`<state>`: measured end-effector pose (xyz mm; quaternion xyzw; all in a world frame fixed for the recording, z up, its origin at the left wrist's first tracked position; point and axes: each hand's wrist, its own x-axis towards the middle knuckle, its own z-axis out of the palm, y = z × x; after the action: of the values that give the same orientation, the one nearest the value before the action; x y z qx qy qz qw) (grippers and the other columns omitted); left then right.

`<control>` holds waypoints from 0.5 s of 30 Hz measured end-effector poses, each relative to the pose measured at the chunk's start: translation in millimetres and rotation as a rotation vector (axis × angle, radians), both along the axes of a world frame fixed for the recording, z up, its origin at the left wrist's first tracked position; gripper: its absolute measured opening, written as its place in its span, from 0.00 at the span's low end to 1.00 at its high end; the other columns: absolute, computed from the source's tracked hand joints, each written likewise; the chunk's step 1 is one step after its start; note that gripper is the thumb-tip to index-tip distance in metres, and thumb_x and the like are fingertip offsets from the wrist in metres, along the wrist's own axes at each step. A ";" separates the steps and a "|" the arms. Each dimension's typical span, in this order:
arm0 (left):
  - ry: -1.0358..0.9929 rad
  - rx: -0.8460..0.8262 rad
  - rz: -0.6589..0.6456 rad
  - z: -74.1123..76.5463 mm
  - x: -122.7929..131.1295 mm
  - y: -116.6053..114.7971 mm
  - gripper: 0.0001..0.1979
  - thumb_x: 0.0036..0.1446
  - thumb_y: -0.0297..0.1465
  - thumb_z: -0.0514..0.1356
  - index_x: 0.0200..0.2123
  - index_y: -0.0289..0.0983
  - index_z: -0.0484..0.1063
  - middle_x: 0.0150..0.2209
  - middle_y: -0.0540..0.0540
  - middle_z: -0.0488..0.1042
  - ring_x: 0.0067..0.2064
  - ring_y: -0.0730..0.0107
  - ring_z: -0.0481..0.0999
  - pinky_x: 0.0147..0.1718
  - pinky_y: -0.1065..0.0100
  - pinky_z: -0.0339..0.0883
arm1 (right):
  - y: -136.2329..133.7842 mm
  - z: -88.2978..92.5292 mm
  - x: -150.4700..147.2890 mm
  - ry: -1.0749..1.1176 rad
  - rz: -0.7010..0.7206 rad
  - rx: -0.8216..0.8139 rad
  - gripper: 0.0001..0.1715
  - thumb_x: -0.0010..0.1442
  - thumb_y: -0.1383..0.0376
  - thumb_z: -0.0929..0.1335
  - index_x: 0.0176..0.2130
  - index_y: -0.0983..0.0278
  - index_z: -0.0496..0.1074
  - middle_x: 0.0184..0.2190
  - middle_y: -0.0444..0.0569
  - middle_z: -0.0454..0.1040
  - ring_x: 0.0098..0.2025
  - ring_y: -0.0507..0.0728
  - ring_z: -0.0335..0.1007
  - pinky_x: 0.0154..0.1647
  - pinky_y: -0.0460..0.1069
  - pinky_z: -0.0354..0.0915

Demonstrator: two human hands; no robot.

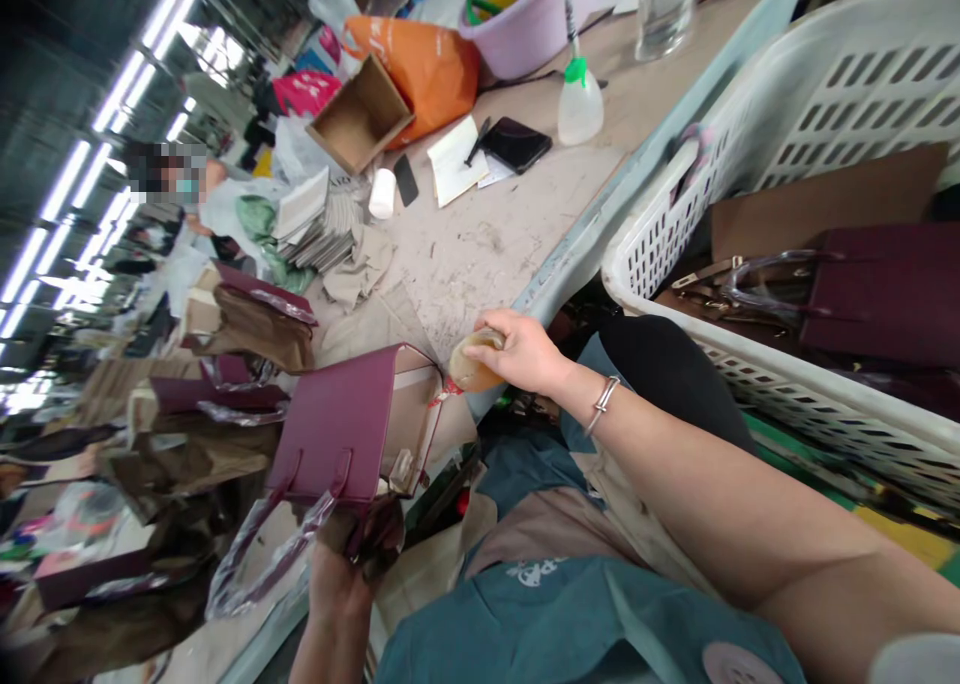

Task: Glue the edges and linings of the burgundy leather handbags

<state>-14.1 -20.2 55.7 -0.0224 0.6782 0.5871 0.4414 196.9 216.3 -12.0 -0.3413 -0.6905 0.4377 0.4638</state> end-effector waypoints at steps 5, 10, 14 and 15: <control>-0.002 0.034 0.009 -2.8 -2.5 -2.9 0.05 0.43 0.30 0.64 0.24 0.35 0.71 0.22 0.47 0.74 0.19 0.67 0.70 0.14 0.69 0.61 | 0.7 -0.8 2.5 0.004 0.019 0.018 0.07 0.54 0.62 0.70 0.31 0.63 0.68 0.27 0.44 0.67 0.31 0.53 0.65 0.34 0.48 0.59; -0.056 0.093 -0.006 -3.0 -0.9 -0.6 0.06 0.45 0.29 0.64 0.22 0.36 0.70 0.20 0.49 0.71 0.19 0.68 0.69 0.14 0.69 0.59 | 0.5 -0.8 -0.8 -0.012 -0.010 0.084 0.06 0.54 0.64 0.69 0.30 0.63 0.68 0.27 0.44 0.66 0.32 0.53 0.64 0.35 0.48 0.59; -0.110 0.124 -0.017 -0.6 0.9 1.5 0.08 0.45 0.27 0.64 0.19 0.36 0.67 0.17 0.51 0.67 0.18 0.70 0.67 0.15 0.69 0.59 | -0.2 1.7 -4.2 -0.026 -0.005 0.101 0.06 0.55 0.64 0.69 0.29 0.63 0.67 0.27 0.44 0.66 0.31 0.53 0.64 0.34 0.48 0.59; -0.120 0.128 -0.019 0.0 1.2 1.7 0.09 0.44 0.26 0.64 0.19 0.36 0.66 0.16 0.52 0.66 0.18 0.70 0.67 0.15 0.69 0.59 | -0.2 2.6 -4.2 -0.027 0.002 0.104 0.06 0.55 0.64 0.69 0.28 0.63 0.67 0.27 0.44 0.65 0.31 0.54 0.64 0.34 0.48 0.59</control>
<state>-12.9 -18.4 55.6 -0.0229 0.6120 0.6226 0.4872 192.6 216.1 -9.4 -0.3221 -0.7186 0.3971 0.4713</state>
